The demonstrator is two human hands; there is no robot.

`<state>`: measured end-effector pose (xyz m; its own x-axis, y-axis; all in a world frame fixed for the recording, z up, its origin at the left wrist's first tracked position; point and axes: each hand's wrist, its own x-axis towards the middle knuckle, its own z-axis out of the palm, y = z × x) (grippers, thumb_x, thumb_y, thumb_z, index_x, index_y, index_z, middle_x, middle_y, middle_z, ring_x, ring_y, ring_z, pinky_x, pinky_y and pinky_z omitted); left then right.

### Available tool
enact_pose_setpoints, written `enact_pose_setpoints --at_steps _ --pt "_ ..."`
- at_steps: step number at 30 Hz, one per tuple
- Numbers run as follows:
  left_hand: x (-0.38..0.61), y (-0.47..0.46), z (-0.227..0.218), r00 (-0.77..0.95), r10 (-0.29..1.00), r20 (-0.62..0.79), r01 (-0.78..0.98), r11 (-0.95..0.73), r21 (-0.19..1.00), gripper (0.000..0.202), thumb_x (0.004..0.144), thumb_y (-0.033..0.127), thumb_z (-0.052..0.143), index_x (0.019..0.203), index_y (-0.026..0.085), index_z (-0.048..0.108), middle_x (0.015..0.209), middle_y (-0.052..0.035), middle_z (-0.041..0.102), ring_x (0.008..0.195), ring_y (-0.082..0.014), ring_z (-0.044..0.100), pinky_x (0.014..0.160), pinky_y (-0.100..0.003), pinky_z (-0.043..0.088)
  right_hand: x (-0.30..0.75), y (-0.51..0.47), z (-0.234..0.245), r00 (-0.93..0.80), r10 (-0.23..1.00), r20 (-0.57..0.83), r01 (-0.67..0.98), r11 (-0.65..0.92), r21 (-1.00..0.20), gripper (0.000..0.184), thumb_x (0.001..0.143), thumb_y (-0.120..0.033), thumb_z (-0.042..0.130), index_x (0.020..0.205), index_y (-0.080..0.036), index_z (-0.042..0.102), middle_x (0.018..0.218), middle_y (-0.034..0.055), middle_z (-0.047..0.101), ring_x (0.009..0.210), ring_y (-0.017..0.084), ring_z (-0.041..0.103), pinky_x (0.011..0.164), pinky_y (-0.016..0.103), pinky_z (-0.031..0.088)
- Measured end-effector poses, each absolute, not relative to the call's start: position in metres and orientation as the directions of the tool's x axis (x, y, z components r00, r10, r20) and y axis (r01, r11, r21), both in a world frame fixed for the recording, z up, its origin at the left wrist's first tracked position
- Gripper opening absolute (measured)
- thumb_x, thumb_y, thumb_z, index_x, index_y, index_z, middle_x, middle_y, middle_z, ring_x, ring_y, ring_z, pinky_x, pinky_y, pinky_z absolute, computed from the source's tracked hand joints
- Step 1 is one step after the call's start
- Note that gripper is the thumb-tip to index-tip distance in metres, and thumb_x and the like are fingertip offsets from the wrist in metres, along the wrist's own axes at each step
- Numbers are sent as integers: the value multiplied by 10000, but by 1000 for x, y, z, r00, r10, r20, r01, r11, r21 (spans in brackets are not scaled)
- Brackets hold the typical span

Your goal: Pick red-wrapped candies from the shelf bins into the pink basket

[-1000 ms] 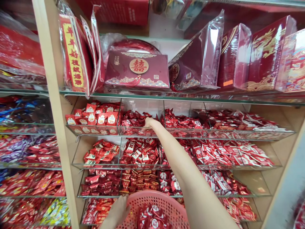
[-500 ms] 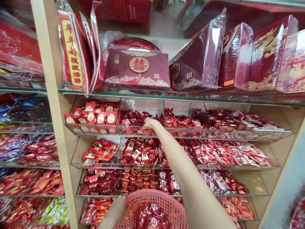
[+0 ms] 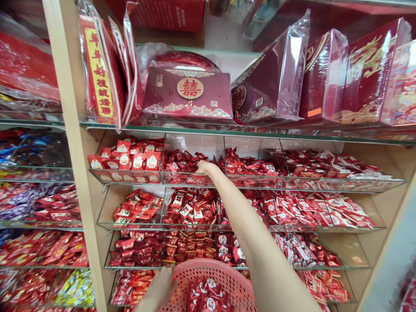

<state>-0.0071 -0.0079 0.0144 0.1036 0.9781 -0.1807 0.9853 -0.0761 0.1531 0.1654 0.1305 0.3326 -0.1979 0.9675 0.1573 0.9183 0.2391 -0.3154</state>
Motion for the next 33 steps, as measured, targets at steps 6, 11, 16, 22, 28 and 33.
enact_pose_setpoints --at_steps 6,11,16,22,28,33 --pt "-5 -10 20 97 976 -195 986 -67 153 491 862 223 388 1342 118 399 1247 -157 528 1156 -232 496 957 -309 380 167 131 330 -190 941 279 880 290 -377 166 628 -212 640 772 -129 641 733 2 641 662 113 554 567 175 420" --pt "-6 -10 19 118 976 -181 984 -89 157 513 862 226 385 1354 80 372 1256 -171 516 1166 -243 483 962 -317 376 170 120 330 -186 931 315 798 330 -505 136 666 -246 605 748 -140 632 672 -28 608 563 71 489 536 168 398" --pt "-4 -11 21 95 978 -185 987 -68 146 471 853 227 404 1309 110 427 1224 -155 541 1127 -235 516 931 -307 397 175 115 333 -98 931 351 572 342 -746 209 685 -264 621 849 -135 615 578 -47 526 459 54 395 451 179 355" --pt "-3 -11 21 108 979 -174 988 -86 127 450 854 216 412 1291 113 437 1229 -151 540 1135 -237 514 937 -313 397 178 114 334 27 881 471 455 409 -791 239 743 -299 595 901 -119 600 648 -8 562 491 64 436 453 171 375" --pt "-3 -12 24 121 979 -162 988 -102 118 444 859 222 413 1284 94 439 1199 -159 558 1121 -246 530 930 -322 407 183 102 340 180 760 624 365 538 -760 293 794 -343 543 979 -120 583 787 15 596 565 63 495 517 165 416" --pt "-2 -11 24 136 979 -149 987 -121 106 433 862 237 415 1262 76 463 1183 -175 566 1111 -256 538 932 -333 410 200 33 317 41 684 728 365 668 -648 511 797 -436 534 1237 -181 483 932 34 607 698 103 546 610 217 441"
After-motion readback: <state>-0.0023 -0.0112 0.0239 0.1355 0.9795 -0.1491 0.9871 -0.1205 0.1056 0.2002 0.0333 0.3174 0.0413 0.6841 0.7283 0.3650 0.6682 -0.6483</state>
